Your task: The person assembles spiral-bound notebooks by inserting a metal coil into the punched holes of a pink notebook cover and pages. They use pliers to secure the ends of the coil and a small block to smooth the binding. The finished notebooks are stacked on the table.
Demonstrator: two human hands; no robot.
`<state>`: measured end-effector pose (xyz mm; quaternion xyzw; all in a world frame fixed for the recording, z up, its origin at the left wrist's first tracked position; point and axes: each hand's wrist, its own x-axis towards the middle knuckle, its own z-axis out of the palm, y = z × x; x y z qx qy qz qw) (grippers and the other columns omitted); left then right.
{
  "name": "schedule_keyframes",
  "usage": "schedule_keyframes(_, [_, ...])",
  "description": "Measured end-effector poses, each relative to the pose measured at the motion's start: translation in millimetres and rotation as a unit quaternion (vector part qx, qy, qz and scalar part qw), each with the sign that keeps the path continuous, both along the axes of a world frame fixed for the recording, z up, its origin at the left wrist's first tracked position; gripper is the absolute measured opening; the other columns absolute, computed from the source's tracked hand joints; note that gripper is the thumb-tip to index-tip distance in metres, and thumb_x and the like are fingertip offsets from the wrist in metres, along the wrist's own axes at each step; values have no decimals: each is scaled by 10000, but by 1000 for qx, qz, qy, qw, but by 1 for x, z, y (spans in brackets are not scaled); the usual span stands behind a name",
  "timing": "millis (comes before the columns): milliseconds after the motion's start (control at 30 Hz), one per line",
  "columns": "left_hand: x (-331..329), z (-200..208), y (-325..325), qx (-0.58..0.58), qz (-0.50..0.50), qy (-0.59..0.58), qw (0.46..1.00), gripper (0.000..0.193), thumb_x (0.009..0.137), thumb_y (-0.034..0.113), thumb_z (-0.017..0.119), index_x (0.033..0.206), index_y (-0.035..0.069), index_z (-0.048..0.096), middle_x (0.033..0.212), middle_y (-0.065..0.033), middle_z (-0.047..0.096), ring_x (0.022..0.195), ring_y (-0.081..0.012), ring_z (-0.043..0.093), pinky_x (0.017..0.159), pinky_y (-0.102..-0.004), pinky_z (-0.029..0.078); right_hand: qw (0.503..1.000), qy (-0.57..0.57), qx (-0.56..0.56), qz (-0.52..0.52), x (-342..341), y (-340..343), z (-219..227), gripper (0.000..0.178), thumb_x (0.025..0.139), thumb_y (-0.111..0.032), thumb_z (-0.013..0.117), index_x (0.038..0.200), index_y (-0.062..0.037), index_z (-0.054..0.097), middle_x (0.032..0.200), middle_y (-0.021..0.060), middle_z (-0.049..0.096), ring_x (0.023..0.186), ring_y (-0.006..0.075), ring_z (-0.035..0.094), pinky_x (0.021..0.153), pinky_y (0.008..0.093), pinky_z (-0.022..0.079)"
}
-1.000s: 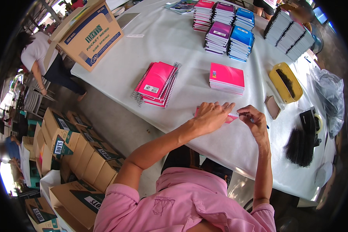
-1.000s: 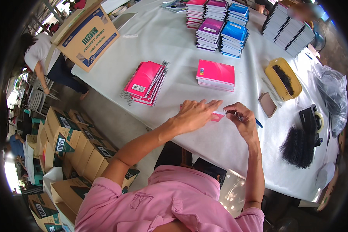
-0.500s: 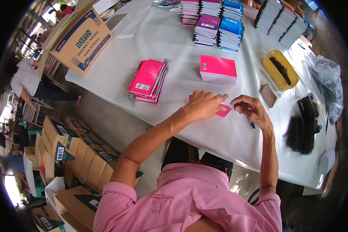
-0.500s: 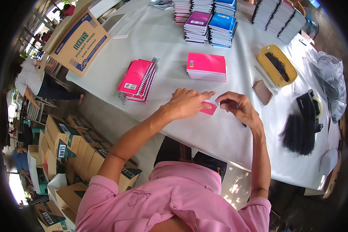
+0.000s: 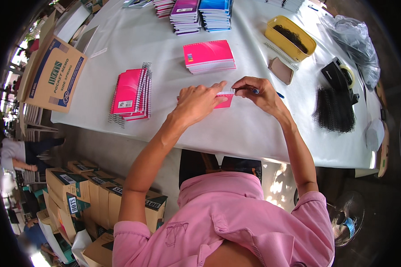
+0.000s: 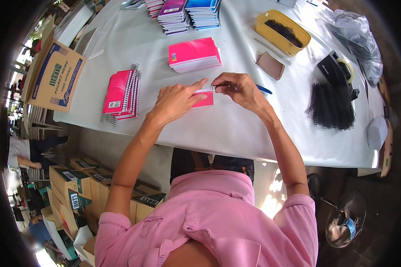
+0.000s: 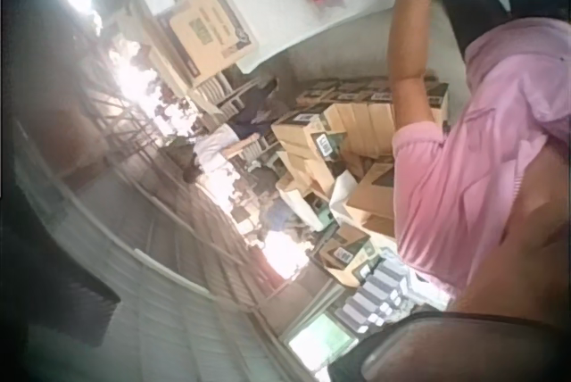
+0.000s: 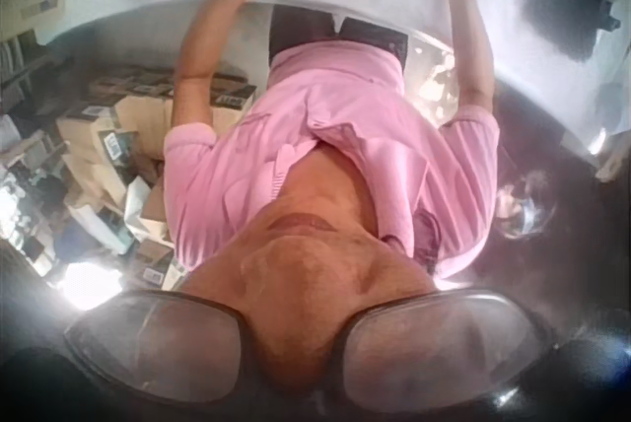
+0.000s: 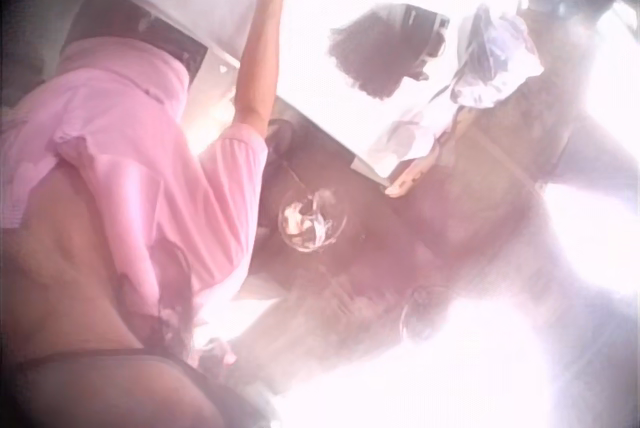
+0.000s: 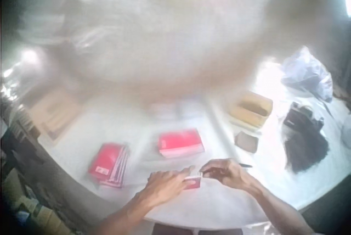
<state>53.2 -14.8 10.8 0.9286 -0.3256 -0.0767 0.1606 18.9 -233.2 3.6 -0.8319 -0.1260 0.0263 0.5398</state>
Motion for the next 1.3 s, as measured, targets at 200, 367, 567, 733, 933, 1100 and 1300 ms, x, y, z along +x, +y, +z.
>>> schedule_keyframes(200, [-1, 3, -2, 17, -9, -2, 1000, 505, 956, 415, 559, 1408, 196, 510, 785, -174, 689, 765, -375, 669, 725, -484, 521, 999, -12, 43, 22, 4, -5, -6, 161, 844, 55, 663, 995, 2, 686, 912, 41, 683, 812, 96, 609, 712, 264, 496])
schedule_keyframes(367, [1, 0, 1, 18, -23, -1, 1000, 505, 970, 393, 538, 1426, 183, 485, 824, -188, 692, 780, -381, 668, 720, -491, 518, 998, -5, 55, 28, 6, -5, -6, 155, 836, 61, 669, 977, -2, 685, 902, 38, 674, 806, 90, 605, 717, 260, 492])
schedule_keyframes(567, [2, 2, 1, 23, -20, 3, 1000, 495, 966, 391, 545, 1417, 192, 499, 761, -176, 679, 755, -373, 666, 717, -487, 516, 999, 10, -1, 48, 5, -8, 3, 136, 836, 54, 674, 962, 4, 682, 892, 39, 669, 790, 98, 603, 724, 262, 489])
schedule_keyframes(733, [2, 2, -1, 24, -16, 6, 1000, 491, 964, 402, 548, 1409, 200, 509, 709, -163, 665, 731, -365, 663, 713, -478, 517, 996, 57, 38, 64, 4, -10, -4, 140, 823, 31, 693, 960, 8, 669, 880, 59, 662, 744, 115, 580, 683, 299, 475])
schedule_keyframes(933, [2, -2, -1, 27, -4, 6, 1000, 507, 960, 406, 550, 1417, 194, 493, 819, -147, 697, 792, -354, 675, 734, -478, 529, 985, -104, -134, 36, -6, 3, 11, 163, 863, -66, 687, 982, 9, 605, 849, 122, 614, 736, 224, 584, 672, 363, 459])
schedule_keyframes(1100, [-3, -6, -2, 16, -10, -37, 999, 529, 944, 385, 577, 1418, 175, 470, 971, -140, 708, 909, -342, 678, 755, -481, 536, 970, -129, -203, 46, -13, 6, 16, 184, 858, -73, 668, 993, 20, 582, 875, 174, 606, 779, 352, 587, 685, 420, 457])
schedule_keyframes(1300, [-4, -15, -5, -12, -64, -11, 998, 503, 912, 387, 625, 1357, 182, 510, 954, -85, 714, 821, -348, 691, 698, -487, 545, 973, -52, -215, 67, -12, 9, 21, 123, 858, -34, 649, 955, 29, 609, 928, 181, 607, 820, 320, 616, 731, 420, 466])
